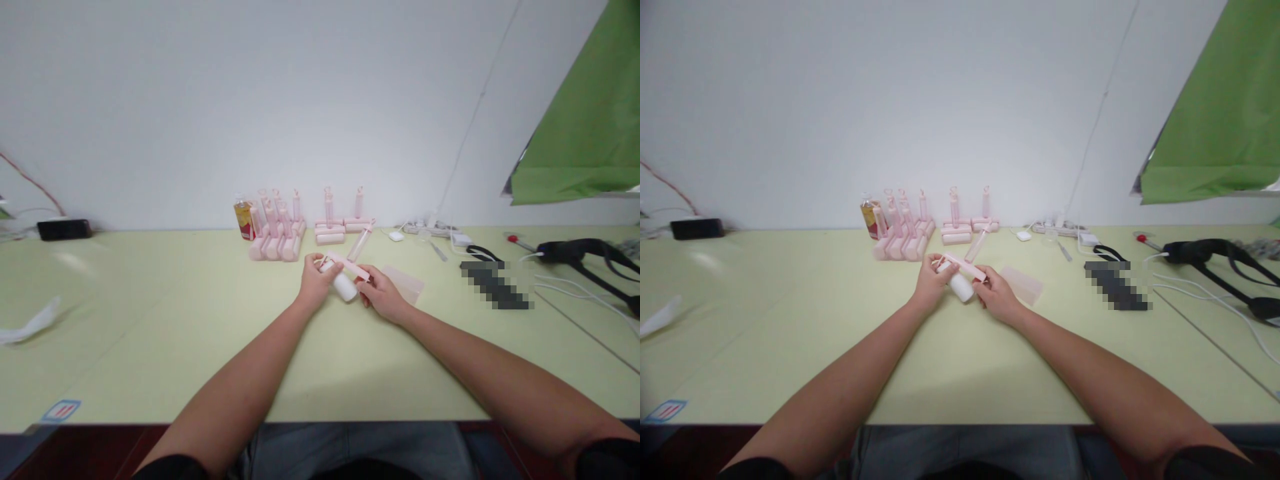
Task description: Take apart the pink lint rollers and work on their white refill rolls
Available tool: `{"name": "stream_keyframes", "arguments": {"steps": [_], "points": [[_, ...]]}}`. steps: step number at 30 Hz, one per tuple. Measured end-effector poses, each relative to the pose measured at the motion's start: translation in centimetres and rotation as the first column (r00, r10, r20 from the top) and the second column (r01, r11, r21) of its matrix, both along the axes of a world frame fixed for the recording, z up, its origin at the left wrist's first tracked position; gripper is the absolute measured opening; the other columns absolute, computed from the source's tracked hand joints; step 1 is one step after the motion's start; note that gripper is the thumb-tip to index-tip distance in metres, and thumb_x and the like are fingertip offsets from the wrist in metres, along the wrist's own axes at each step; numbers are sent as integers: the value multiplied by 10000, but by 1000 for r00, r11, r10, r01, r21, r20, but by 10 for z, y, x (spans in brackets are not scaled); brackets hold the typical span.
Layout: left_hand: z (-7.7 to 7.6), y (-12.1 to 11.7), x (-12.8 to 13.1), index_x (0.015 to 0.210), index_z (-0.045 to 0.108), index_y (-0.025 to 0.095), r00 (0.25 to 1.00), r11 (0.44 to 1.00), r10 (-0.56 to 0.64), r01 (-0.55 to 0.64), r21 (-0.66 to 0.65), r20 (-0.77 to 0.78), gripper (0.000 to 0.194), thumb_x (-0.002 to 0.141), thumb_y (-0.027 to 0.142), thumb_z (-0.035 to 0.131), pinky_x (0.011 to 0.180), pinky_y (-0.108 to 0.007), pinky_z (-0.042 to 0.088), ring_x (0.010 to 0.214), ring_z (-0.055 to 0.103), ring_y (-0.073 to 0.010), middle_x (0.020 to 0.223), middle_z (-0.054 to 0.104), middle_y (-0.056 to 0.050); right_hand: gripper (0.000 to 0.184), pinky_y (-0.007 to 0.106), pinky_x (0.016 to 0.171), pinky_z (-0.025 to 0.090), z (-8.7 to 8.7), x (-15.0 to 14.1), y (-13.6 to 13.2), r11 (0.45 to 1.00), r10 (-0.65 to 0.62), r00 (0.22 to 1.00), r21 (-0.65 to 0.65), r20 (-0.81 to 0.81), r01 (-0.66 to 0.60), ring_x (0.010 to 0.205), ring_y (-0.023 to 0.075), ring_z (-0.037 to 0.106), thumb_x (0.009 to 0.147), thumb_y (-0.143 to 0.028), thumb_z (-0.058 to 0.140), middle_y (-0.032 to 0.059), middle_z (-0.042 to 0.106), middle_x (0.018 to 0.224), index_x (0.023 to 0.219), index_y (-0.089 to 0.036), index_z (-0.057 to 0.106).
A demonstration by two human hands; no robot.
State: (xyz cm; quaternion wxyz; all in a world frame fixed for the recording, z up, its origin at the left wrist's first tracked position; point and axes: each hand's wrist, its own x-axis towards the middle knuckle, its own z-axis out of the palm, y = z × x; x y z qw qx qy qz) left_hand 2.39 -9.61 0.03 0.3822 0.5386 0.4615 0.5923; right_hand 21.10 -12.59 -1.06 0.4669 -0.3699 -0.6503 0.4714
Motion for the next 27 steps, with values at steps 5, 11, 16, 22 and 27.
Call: {"name": "stream_keyframes", "arguments": {"steps": [5, 11, 16, 22, 27], "points": [[-2, -3, 5, 1194, 437, 186, 997, 998, -65, 64, -22, -34, 734, 680, 583, 777, 622, -227, 442, 670, 564, -118, 860, 608, -6, 494, 250, 498, 474, 4, -1, -1, 999, -34, 991, -27, -131, 31, 561, 116, 541, 852, -394, 611, -19, 584, 793, 1298, -206, 508], [-4, -1, -3, 1144, 588, 180, 909, 993, 2, -50, -103, -418, 566, 743, 559, 718, 680, -284, 431, 712, 591, -181, 862, 661, -60, 480, 242, 502, 481, 4, 4, 4, 990, -144, 964, -44, -222, 138, 587, 106, 548, 844, -399, 623, -8, 588, 854, 1276, -214, 524], [1, -2, -11, 857, 680, 196, 652, 995, 17, -88, -53, -758, 288, 782, 473, 655, 688, -304, 408, 782, 614, -227, 881, 706, -85, 443, 223, 469, 451, 6, 5, 4, 983, -182, 957, -36, -227, 179, 553, 96, 532, 837, -373, 616, -19, 588, 830, 1242, -212, 533], [6, -4, -11, 806, 675, 199, 572, 990, 27, -131, -59, -820, 267, 809, 458, 607, 653, -291, 393, 769, 620, -208, 861, 717, -69, 454, 230, 481, 463, 1, 6, 7, 979, -201, 967, -5, -156, 203, 551, 89, 532, 834, -367, 611, -16, 582, 872, 1257, -217, 540], [8, -5, -10, 823, 683, 203, 588, 992, 46, -123, -33, -808, 246, 817, 435, 603, 656, -291, 399, 779, 622, -204, 880, 720, -64, 501, 240, 477, 461, -3, 8, 9, 982, -190, 981, 14, -39, 190, 536, 96, 523, 838, -382, 603, -24, 561, 824, 1306, -214, 539]]}}
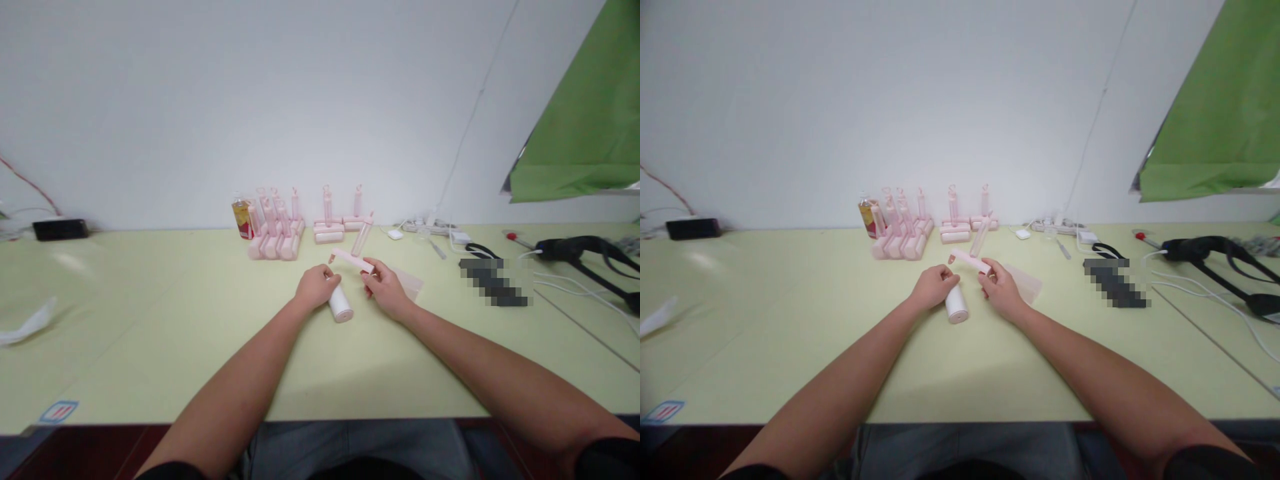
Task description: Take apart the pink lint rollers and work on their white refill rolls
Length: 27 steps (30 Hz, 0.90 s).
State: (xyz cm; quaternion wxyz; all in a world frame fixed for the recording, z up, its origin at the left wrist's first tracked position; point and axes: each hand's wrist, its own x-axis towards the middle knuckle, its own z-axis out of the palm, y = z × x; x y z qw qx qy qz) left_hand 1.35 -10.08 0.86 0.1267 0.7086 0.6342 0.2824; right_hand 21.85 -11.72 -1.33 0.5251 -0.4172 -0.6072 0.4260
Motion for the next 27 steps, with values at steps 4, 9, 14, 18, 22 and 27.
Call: {"name": "stream_keyframes", "arguments": {"steps": [4, 9, 14, 18, 22, 27], "points": [[3, -1, -1, 795, 684, 209, 999, 999, 31, -30, 31, -29, 212, 820, 401, 598, 670, -301, 401, 770, 620, -214, 862, 717, -70, 525, 243, 473, 439, 0, 2, -1, 1000, -15, 998, 15, 59, 14, 525, 104, 510, 846, -379, 596, -36, 536, 762, 1333, -195, 534], [4, 3, -7, 796, 671, 208, 993, 990, 118, -119, 78, 23, 294, 856, 476, 568, 674, -312, 405, 749, 615, -221, 825, 701, -80, 512, 246, 477, 410, -1, 3, 0, 999, -31, 991, 37, 128, 26, 524, 110, 498, 849, -358, 588, -42, 513, 726, 1330, -187, 548], [-1, 12, -12, 1037, 627, 199, 964, 973, 181, -205, 106, 197, 353, 812, 471, 639, 689, -296, 420, 808, 622, -210, 911, 691, -68, 490, 245, 483, 417, -3, 3, 2, 1000, -3, 991, 11, 137, 1, 526, 97, 490, 856, -333, 558, -19, 556, 822, 1328, -204, 535], [-7, 15, -10, 1146, 600, 179, 949, 986, 134, -155, 52, 285, 405, 809, 398, 638, 738, -300, 446, 852, 634, -201, 1017, 693, -85, 494, 241, 471, 426, -5, 3, 3, 1000, 21, 997, -16, 77, -20, 531, 92, 492, 850, -334, 554, 3, 593, 910, 1324, -207, 498], [-10, 14, -7, 998, 662, 185, 957, 997, 14, -37, 74, 291, 233, 834, 330, 580, 698, -289, 442, 769, 627, -183, 852, 697, -42, 504, 236, 463, 430, -3, 2, 3, 999, 46, 999, -14, -2, -46, 541, 93, 497, 849, -345, 559, 11, 614, 948, 1326, -215, 461], [-9, 14, -5, 962, 661, 176, 898, 996, -34, -5, 86, 440, 255, 859, 391, 571, 633, -269, 452, 689, 632, -163, 790, 680, -32, 463, 235, 467, 439, 2, 1, 0, 998, 53, 998, -35, -14, -54, 561, 101, 516, 854, -381, 584, 16, 629, 941, 1277, -217, 490]]}}
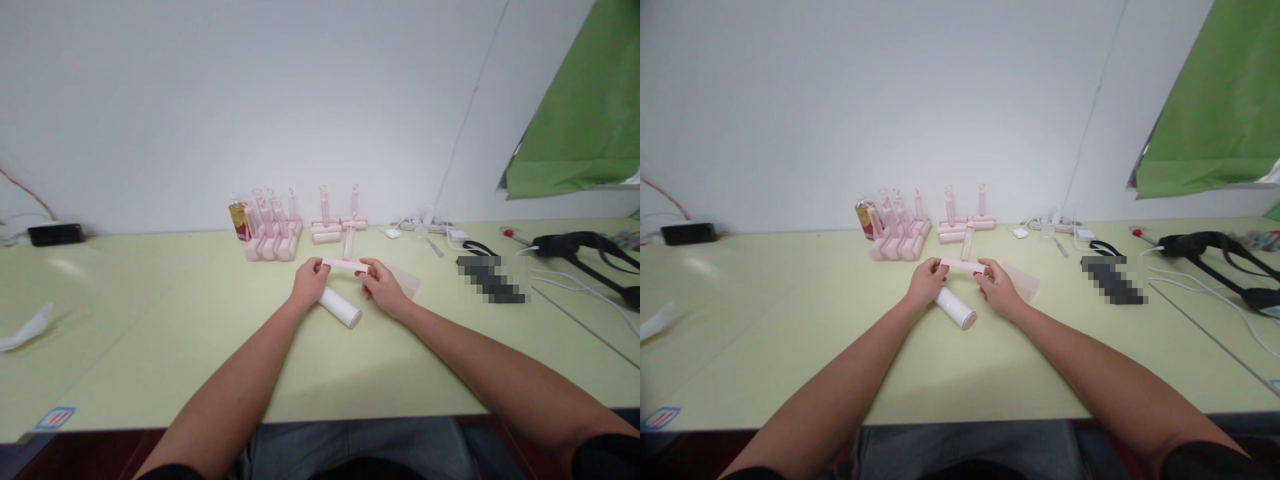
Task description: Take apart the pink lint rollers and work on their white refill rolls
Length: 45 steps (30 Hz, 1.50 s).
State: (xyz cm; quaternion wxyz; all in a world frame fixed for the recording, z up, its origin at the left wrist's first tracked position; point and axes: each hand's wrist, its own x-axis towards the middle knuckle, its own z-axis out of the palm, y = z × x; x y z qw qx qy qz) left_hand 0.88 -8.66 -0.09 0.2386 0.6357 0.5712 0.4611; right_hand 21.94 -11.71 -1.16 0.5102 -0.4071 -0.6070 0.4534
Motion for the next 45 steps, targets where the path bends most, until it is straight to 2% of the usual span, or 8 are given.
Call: {"name": "stream_keyframes", "arguments": {"steps": [7, 12, 17, 24, 32, 38, 43, 45], "points": [[16, -8, 6, 1164, 558, 158, 922, 999, -17, 2, 39, 388, 497, 836, 524, 629, 523, -223, 453, 601, 641, -124, 855, 688, -50, 466, 242, 515, 454, 2, -5, -7, 986, 165, 978, 28, -125, -163, 595, 103, 546, 851, -447, 657, 44, 660, 1008, 1226, -228, 489], [23, -18, 15, 1127, 540, 173, 861, 990, -141, 128, 59, 490, 496, 753, 433, 735, 527, -208, 482, 667, 666, -145, 785, 645, -6, 526, 259, 586, 482, 8, -12, -22, 958, 286, 949, 52, -137, -281, 674, 131, 594, 840, -429, 686, 51, 661, 1005, 1284, -238, 478], [24, -26, 23, 1175, 445, 224, 780, 968, -220, 251, 28, 586, 551, 736, 356, 750, 597, -268, 554, 664, 660, -135, 837, 630, 23, 611, 309, 742, 522, 10, -16, -33, 954, 277, 960, 129, -30, -271, 927, 200, 637, 861, -429, 650, 97, 633, 1162, 1397, -240, 425], [28, -31, 26, 1235, 392, 235, 724, 949, -258, 314, 27, 639, 701, 669, 292, 802, 571, -257, 517, 568, 606, -102, 827, 603, 48, 614, 343, 779, 498, 13, -8, -32, 933, 132, 949, 287, 286, -216, 906, 209, 605, 884, -408, 639, 97, 633, 1194, 1442, -232, 451], [49, -25, 6, 1122, 576, 180, 554, 897, -292, 442, 22, 780, 521, 665, 276, 808, 536, -195, 440, 566, 551, -76, 765, 613, 25, 432, 488, 1061, 373, 21, 5, -20, 788, -349, 894, 604, 282, 117, 1249, 303, 477, 868, -333, 629, 129, 560, 1297, 1282, -227, 564], [53, -22, -11, 1085, 630, 183, 384, 825, -297, 565, 32, 874, 311, 782, 212, 689, 475, -171, 435, 572, 579, -68, 897, 665, -23, 358, 371, 841, 492, 16, 6, -13, 932, -169, 952, 355, 255, 70, 951, 231, 629, 940, -416, 537, 87, 670, 1102, 1225, -209, 598], [58, -33, -11, 1177, 634, 186, 360, 660, -346, 750, -48, 866, 372, 877, 394, 565, 458, -224, 483, 721, 699, -179, 1229, 649, -132, 362, 325, 785, 482, 14, 6, -13, 929, -136, 965, 366, 225, 45, 888, 210, 628, 953, -469, 513, 73, 679, 1046, 1176, -209, 629], [59, -37, -8, 1108, 646, 189, 350, 630, -368, 775, -45, 861, 355, 877, 440, 548, 523, -268, 531, 791, 716, -222, 1303, 616, -142, 401, 300, 704, 478, 13, 6, -13, 947, -76, 975, 322, 209, 5, 787, 188, 612, 954, -508, 497, 61, 669, 953, 1181, -203, 623]]}}
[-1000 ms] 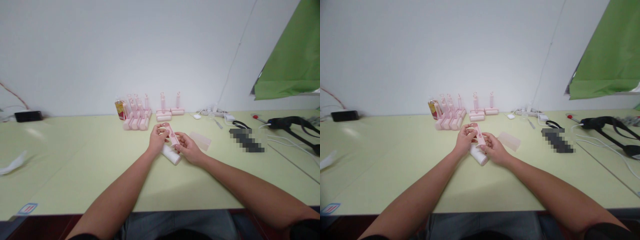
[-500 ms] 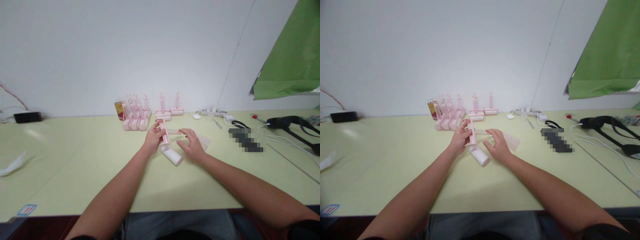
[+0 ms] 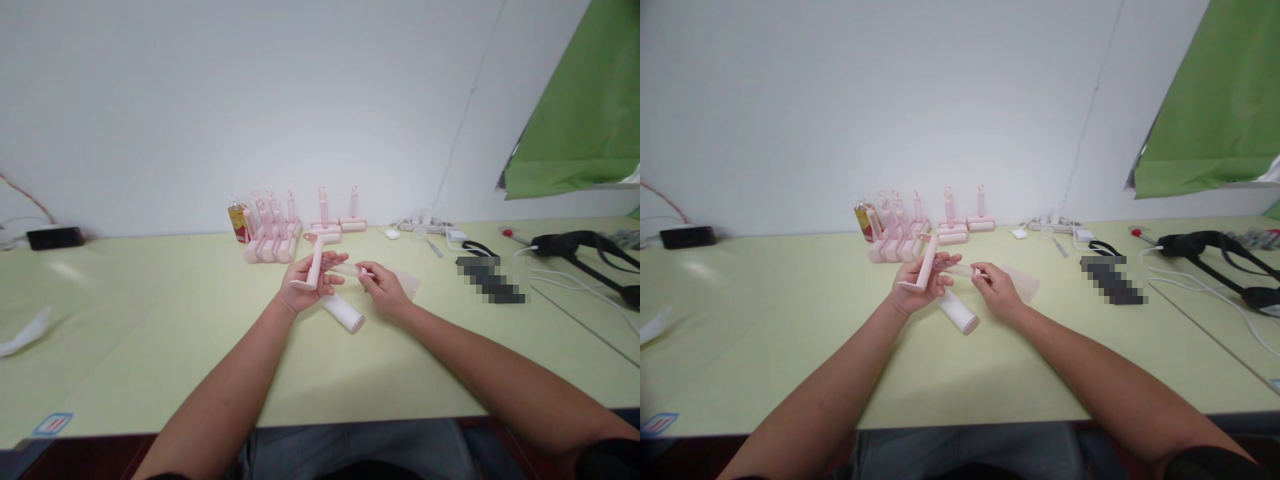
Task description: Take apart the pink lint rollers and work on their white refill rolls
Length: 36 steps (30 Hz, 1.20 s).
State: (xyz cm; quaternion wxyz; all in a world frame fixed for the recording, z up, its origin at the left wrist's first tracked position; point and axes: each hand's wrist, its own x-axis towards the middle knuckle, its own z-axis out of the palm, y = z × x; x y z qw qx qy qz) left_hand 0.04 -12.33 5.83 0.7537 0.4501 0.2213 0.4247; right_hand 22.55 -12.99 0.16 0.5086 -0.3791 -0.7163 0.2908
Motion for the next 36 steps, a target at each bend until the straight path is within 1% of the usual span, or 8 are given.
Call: {"name": "stream_keyframes", "arguments": {"steps": [5, 13, 18, 22, 28, 30, 33, 36], "points": [[-2, -2, 5, 952, 624, 178, 998, 999, 42, -43, 25, 36, 274, 838, 425, 597, 598, -321, 563, 731, 706, -208, 1168, 653, -105, 465, 269, 555, 417, 0, -2, 0, 988, 104, 994, -109, -31, -107, 555, 147, 515, 976, -583, 397, -18, 527, 636, 1103, -193, 616], [-5, -6, 17, 960, 614, 177, 981, 983, 177, -180, 41, 79, 289, 866, 443, 553, 617, -310, 570, 701, 680, -155, 1098, 636, -87, 509, 269, 485, 421, 3, -22, -5, 981, -96, 947, -191, -306, 38, 510, 126, 475, 915, -672, 442, -9, 499, 675, 995, -196, 600], [0, -11, 20, 954, 611, 183, 974, 975, 211, -215, 47, 85, 268, 879, 431, 543, 558, -278, 557, 654, 648, -126, 1086, 636, -78, 421, 265, 485, 440, 14, -27, -8, 928, -60, 860, -346, -506, -139, 473, 95, 330, 861, -619, 562, -63, 340, 596, 915, -203, 585], [4, -13, 19, 946, 600, 187, 979, 979, 184, -191, 70, 93, 248, 884, 420, 541, 504, -259, 534, 615, 626, -116, 1053, 621, -66, 371, 239, 480, 406, 23, -20, -8, 813, 55, 800, -438, -598, -383, 478, 71, 253, 853, -560, 626, -80, 293, 616, 839, -202, 531], [7, -15, 18, 933, 584, 190, 986, 978, 159, -164, 125, 50, 274, 869, 453, 542, 411, -245, 462, 525, 545, -96, 999, 603, -64, 306, 194, 431, 245, 33, -2, 2, 468, 172, 741, -608, -649, -642, 465, 68, 132, 933, -468, 557, -96, 237, 602, 810, -201, 474], [12, -15, 12, 916, 585, 192, 979, 972, 195, -201, 122, 63, 264, 867, 448, 537, 413, -229, 445, 515, 510, -81, 984, 608, -60, 307, 195, 425, 193, 35, 2, 3, 409, 209, 723, -613, -658, -676, 467, 77, 115, 948, -453, 526, -93, 214, 595, 780, -205, 456], [22, -11, -5, 882, 598, 195, 930, 931, 325, -346, 117, 170, 232, 882, 411, 513, 426, -187, 419, 522, 471, -59, 969, 623, -51, 327, 207, 436, 203, 35, 5, 2, 495, 237, 756, -593, -611, -635, 464, 88, 140, 958, -489, 478, -88, 201, 590, 783, -213, 453], [25, -3, -18, 867, 613, 192, 881, 903, 382, -420, 89, 281, 197, 908, 346, 498, 471, -170, 455, 563, 518, -57, 954, 641, -31, 326, 231, 489, 305, 27, 7, -1, 748, 157, 938, -583, -309, -317, 465, 102, 274, 969, -520, 422, -76, 316, 584, 917, -214, 520]]}}
